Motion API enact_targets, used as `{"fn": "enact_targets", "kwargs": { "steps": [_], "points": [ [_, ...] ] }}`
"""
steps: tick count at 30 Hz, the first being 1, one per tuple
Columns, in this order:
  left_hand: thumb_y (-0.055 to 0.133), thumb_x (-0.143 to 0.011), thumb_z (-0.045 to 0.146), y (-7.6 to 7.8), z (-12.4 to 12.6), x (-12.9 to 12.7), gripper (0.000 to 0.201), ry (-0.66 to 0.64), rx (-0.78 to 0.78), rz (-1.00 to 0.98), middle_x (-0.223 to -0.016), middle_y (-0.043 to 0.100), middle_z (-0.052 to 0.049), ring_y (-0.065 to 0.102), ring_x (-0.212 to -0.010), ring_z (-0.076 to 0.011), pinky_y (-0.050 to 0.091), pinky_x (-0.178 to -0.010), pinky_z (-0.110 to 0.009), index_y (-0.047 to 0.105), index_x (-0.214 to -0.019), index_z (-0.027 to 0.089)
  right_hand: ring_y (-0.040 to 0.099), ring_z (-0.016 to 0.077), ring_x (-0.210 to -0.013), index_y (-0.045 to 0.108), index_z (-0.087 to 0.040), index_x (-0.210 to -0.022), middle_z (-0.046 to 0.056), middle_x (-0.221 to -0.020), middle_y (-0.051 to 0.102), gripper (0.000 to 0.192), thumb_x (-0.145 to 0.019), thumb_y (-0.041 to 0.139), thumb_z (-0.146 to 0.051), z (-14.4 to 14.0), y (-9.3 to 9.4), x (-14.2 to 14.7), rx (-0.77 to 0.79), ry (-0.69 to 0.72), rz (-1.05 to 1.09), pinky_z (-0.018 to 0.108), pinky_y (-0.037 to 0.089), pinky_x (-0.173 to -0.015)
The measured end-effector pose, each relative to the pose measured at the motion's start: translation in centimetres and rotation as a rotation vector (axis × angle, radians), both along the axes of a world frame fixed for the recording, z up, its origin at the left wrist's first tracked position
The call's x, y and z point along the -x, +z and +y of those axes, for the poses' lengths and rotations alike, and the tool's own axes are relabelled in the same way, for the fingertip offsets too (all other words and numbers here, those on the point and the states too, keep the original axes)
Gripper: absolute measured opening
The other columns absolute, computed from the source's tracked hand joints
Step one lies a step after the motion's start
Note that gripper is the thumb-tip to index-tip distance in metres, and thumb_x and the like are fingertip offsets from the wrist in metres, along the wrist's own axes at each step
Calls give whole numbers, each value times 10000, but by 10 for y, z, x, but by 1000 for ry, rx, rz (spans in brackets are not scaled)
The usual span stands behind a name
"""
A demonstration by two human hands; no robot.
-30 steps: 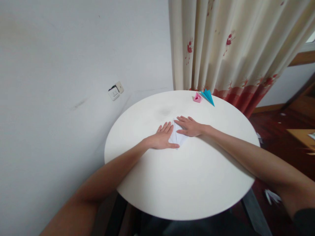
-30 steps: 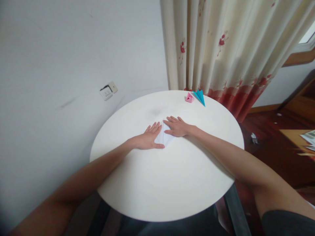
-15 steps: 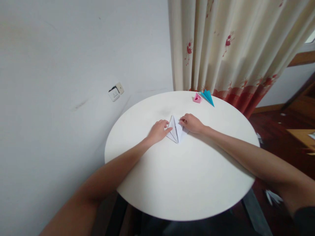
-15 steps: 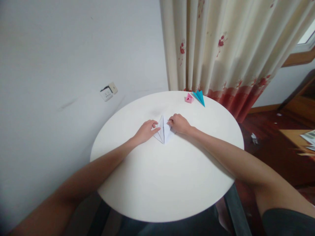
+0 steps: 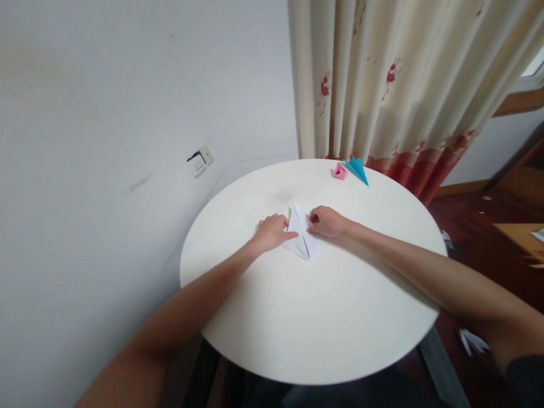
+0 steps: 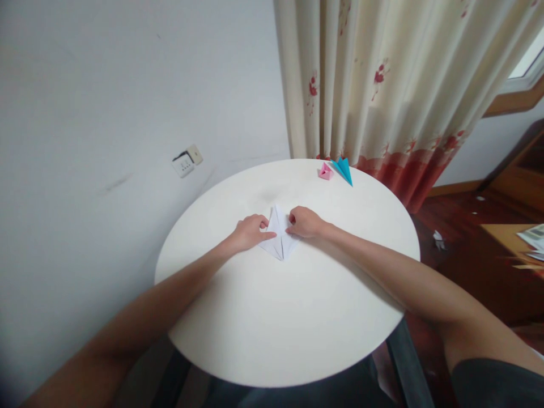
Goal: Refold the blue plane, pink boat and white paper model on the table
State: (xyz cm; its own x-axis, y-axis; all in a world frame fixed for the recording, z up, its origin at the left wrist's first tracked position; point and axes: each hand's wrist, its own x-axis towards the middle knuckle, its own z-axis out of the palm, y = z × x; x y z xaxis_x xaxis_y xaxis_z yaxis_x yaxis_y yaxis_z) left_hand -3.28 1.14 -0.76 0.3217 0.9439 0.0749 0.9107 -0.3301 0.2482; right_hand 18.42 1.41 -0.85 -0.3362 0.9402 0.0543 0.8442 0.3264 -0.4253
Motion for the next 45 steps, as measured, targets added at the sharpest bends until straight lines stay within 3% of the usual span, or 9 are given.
{"fn": "enact_targets", "kwargs": {
  "steps": [10,16,20,25,31,37,45],
  "points": [
    [781,-677,365,1,0,1,229,-48,115,-201,-844,712,-48,643,-767,-214,431,-647,-281,670,-795,203,632,156,-673,709,-143,-958,54,-846,734,274,-698,762,-211,-5,3,1,59,39,161,239,428,-587],
    [717,-680,251,0,3,-2,139,-121,208,-506,-654,610,10,568,-632,-152,394,-589,-258,598,-678,179,550,130,-623,668,-147,-696,8,-690,659,94,-695,718,-226,-2,1,-1,30,50,169,237,363,-558],
    [753,-650,269,2,3,-5,213,-118,311,-789,-637,589,28,556,-597,-118,398,-579,-234,581,-719,163,490,112,-579,633,-152,-635,-25,-611,589,149,-704,685,-273,1,0,-4,110,74,367,228,337,-526],
    [800,-657,325,8,1,-5,416,-145,325,-993,-757,679,-8,612,-653,-128,449,-634,-244,681,-1004,131,504,112,-562,655,-140,-665,-17,-626,614,195,-685,705,-328,3,-1,-4,243,56,678,220,370,-506],
    [799,-677,476,14,-5,-3,411,-95,423,-993,-826,743,-73,662,-726,-196,481,-645,-283,754,-873,118,572,132,-592,683,-129,-705,29,-701,691,213,-661,769,-318,-2,4,3,329,44,851,222,431,-523],
    [803,-667,474,16,-9,-5,422,-46,410,-994,-826,752,-76,662,-676,-187,471,-600,-270,765,-880,112,606,136,-588,712,-114,-719,43,-699,717,182,-657,800,-260,-12,11,7,409,35,921,219,460,-528],
    [808,-668,426,16,-10,-7,350,3,372,-948,-765,745,-67,641,-627,-171,420,-541,-244,766,-821,114,636,157,-611,709,-115,-738,51,-694,721,177,-672,794,-256,-13,6,14,426,19,982,236,481,-539]
  ]
}}
